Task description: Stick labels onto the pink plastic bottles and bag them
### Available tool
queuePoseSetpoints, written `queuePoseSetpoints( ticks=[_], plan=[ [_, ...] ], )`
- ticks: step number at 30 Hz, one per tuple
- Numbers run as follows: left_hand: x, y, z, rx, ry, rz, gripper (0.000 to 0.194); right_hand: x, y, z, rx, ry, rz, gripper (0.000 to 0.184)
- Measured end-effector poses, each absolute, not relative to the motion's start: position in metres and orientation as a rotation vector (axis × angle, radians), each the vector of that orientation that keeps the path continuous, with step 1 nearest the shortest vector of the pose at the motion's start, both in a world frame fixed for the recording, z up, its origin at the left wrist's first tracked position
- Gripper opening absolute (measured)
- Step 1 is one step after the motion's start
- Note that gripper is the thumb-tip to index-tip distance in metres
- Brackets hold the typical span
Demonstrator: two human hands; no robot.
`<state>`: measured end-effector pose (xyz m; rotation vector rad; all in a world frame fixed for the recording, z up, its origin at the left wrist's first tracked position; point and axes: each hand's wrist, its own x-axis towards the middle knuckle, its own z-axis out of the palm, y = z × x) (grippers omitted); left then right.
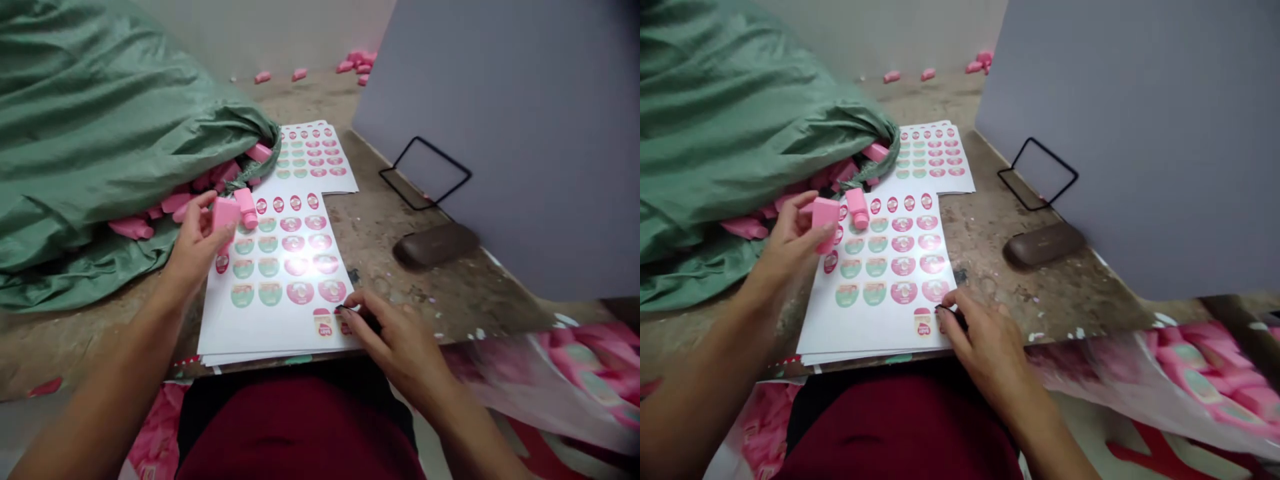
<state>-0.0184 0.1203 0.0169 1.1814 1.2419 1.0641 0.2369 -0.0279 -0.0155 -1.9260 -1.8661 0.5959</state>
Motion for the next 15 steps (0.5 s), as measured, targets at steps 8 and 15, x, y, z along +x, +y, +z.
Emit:
queuePoseSetpoints(
  ticks=[8,15],
  plan=[
    [0.057,0.044,-0.001,0.594,0.935,0.714,0.050,0.229,-0.027,-0.016,-1.884,-2.007,0.403,0.020],
    [0.061,0.045,-0.006,0.647,0.972,0.713,0.040,0.227,-0.028,-0.020,-1.882,-2.034,0.305,0.018]
  ],
)
